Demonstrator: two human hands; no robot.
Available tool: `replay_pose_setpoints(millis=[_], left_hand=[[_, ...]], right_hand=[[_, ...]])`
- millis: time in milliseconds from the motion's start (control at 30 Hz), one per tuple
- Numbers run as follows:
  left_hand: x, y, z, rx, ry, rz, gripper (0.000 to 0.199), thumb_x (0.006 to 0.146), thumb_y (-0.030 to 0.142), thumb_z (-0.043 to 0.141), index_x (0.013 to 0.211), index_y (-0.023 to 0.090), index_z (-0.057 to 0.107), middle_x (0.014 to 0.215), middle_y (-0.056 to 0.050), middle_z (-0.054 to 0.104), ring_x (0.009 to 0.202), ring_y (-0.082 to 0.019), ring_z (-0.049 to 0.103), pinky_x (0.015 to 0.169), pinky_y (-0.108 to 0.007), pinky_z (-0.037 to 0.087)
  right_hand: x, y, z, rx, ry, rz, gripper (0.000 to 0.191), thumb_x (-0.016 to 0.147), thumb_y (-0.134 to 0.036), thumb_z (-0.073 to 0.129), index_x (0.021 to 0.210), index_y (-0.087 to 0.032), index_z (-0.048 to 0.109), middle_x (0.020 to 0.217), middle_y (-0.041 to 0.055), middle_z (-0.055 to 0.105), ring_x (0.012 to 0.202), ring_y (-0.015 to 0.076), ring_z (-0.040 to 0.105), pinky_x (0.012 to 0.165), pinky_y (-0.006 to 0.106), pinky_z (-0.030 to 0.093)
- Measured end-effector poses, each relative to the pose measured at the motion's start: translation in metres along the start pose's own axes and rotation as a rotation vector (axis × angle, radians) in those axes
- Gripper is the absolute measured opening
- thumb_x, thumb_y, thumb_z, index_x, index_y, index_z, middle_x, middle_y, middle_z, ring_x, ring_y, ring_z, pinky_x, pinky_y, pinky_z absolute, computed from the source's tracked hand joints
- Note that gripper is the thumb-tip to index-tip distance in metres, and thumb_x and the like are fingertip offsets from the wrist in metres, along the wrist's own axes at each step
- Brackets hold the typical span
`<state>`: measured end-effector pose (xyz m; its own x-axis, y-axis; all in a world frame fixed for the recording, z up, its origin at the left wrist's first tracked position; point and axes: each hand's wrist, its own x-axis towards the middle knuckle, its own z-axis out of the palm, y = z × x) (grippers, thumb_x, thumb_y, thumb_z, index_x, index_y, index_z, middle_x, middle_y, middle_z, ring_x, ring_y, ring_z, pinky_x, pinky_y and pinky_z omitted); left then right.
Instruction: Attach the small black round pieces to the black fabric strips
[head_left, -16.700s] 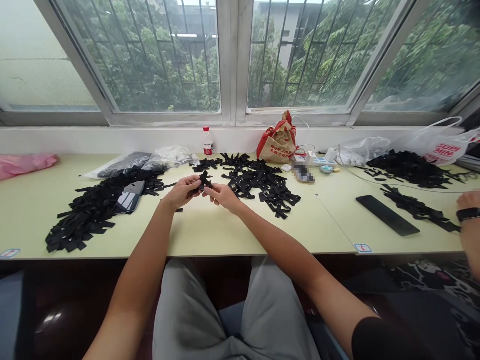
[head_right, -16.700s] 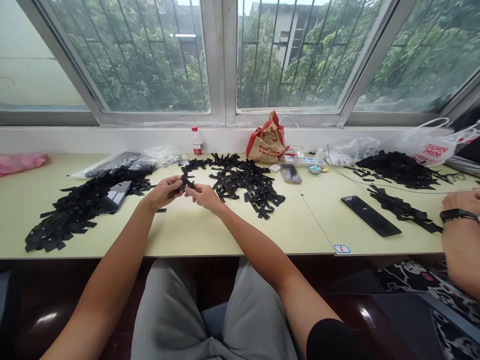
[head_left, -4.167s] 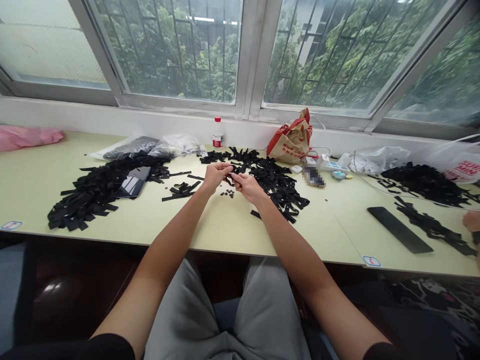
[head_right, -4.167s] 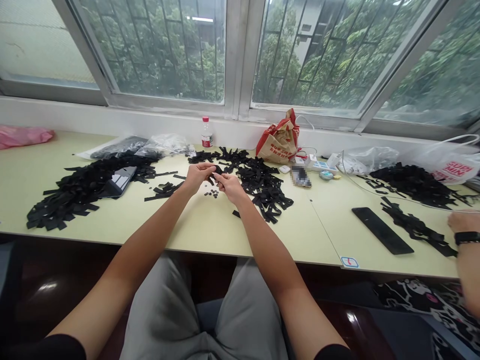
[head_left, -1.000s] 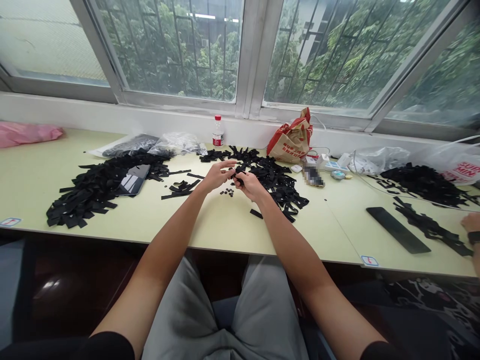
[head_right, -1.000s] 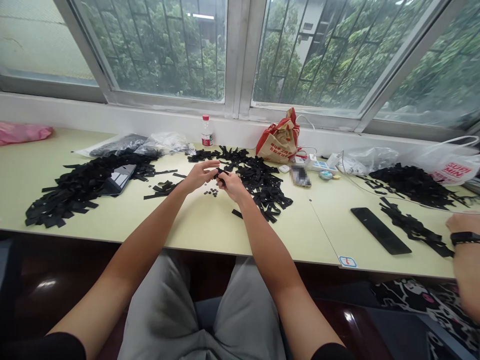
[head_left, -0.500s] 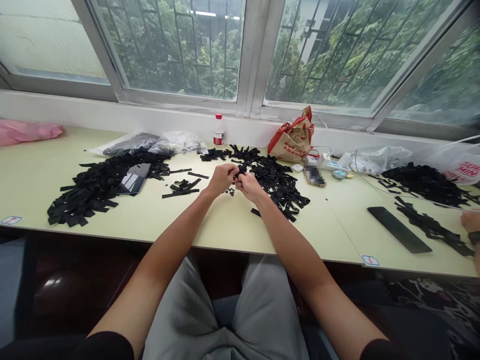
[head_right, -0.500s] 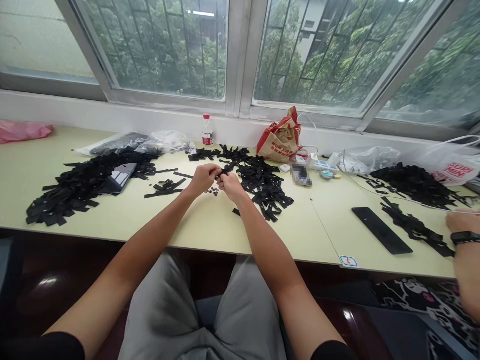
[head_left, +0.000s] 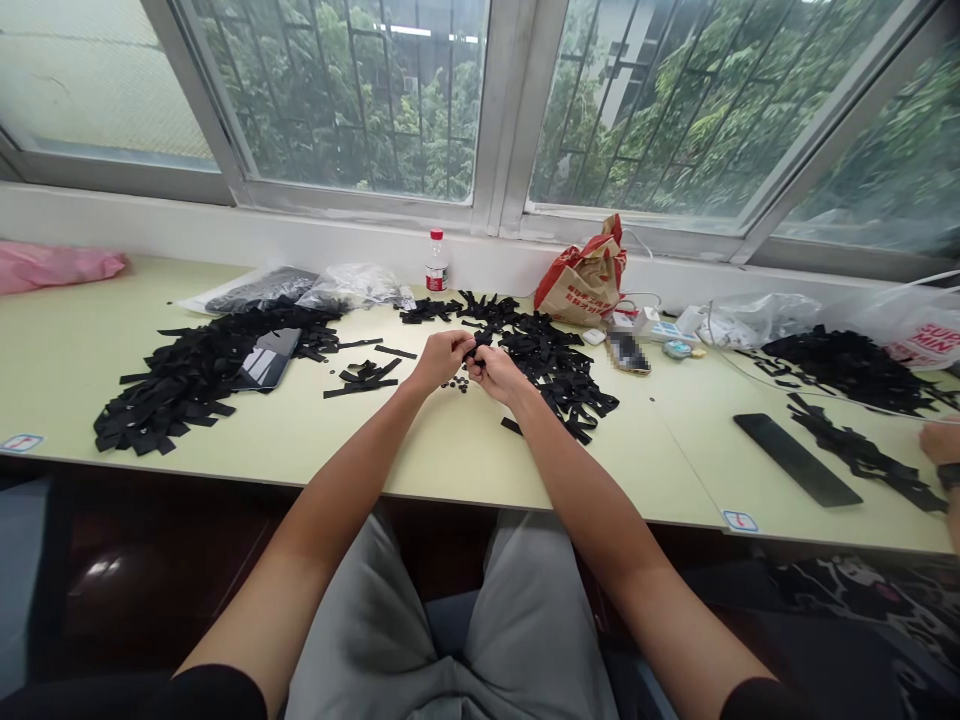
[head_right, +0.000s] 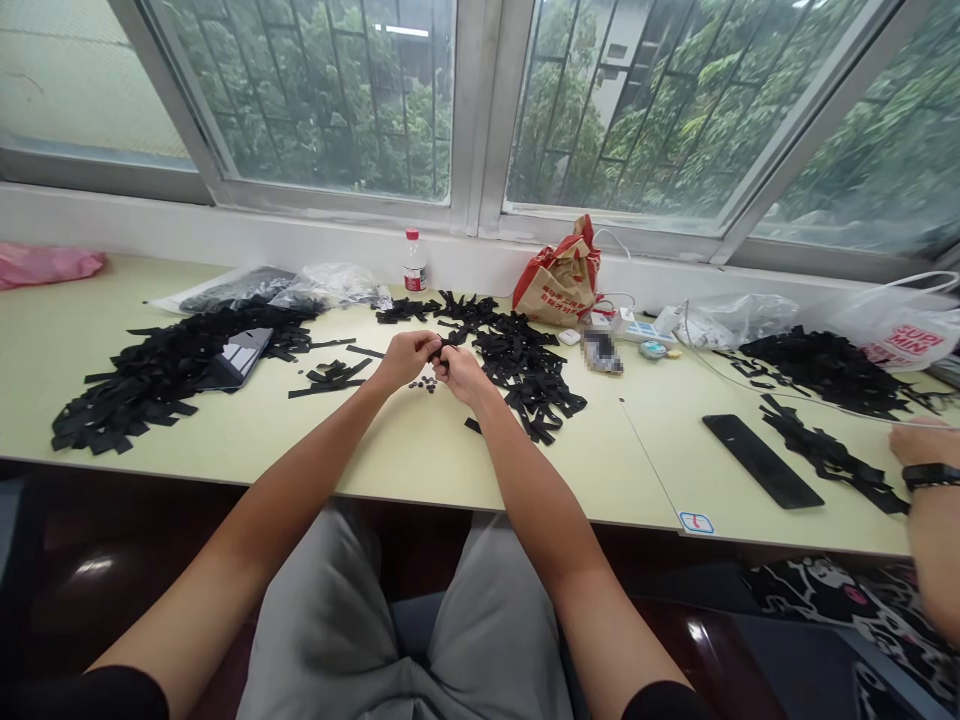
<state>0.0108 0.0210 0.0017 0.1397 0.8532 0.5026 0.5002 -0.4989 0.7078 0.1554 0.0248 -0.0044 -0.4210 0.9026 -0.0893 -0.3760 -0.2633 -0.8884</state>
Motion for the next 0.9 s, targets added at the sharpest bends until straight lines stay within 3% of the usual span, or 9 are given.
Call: replay_pose_setpoints(millis=[200,400,600,833,900], left_hand=[[-0.001,0.003,0.001,-0.023,0.001,0.048,0.027,0.090,0.034,0.053,0.075,0.017,0.068,0.071,-0.001,0.065,0.066,-0.014,0.052,0.064,-0.027,0.039],[0.004,-0.010,-0.005,-0.185,0.029,-0.086,0.030,0.088,0.043,0.057,0.080,0.016,0.069,0.058,0.001,0.056,0.055,-0.012,0.045,0.056,-0.026,0.037],[0.007,-0.019,-0.007,-0.326,0.084,-0.136,0.028,0.085,0.045,0.062,0.079,0.017,0.066,0.054,0.003,0.050,0.048,-0.010,0.041,0.049,-0.025,0.034],[0.007,-0.018,-0.032,-0.060,0.193,-0.133,0.028,0.087,0.041,0.058,0.074,0.017,0.066,0.058,0.001,0.055,0.054,-0.012,0.045,0.053,-0.026,0.035],[0.002,-0.019,-0.038,-0.034,0.156,-0.161,0.029,0.087,0.041,0.058,0.073,0.017,0.066,0.057,0.001,0.055,0.054,-0.012,0.046,0.053,-0.026,0.035]], right_hand=[[0.003,0.002,-0.005,0.018,-0.012,-0.006,0.018,0.076,-0.014,0.062,0.075,-0.021,0.045,0.062,-0.0038,0.048,0.052,0.0070,0.038,0.048,0.020,0.032],[0.000,-0.003,-0.004,0.106,-0.067,0.021,0.012,0.077,-0.019,0.065,0.079,-0.019,0.053,0.071,0.0009,0.058,0.059,0.0096,0.047,0.054,0.023,0.042],[0.003,-0.003,-0.007,0.114,-0.068,-0.016,0.023,0.074,-0.025,0.079,0.079,-0.018,0.058,0.071,-0.0013,0.058,0.058,0.0070,0.045,0.053,0.021,0.040],[0.002,-0.002,-0.007,0.059,0.006,-0.023,0.029,0.075,-0.030,0.081,0.075,-0.019,0.054,0.067,-0.0016,0.056,0.055,0.0068,0.043,0.049,0.020,0.036],[0.001,-0.002,-0.005,0.051,-0.002,-0.016,0.030,0.076,-0.031,0.080,0.075,-0.019,0.053,0.067,-0.0017,0.055,0.054,0.0067,0.042,0.049,0.020,0.035]])
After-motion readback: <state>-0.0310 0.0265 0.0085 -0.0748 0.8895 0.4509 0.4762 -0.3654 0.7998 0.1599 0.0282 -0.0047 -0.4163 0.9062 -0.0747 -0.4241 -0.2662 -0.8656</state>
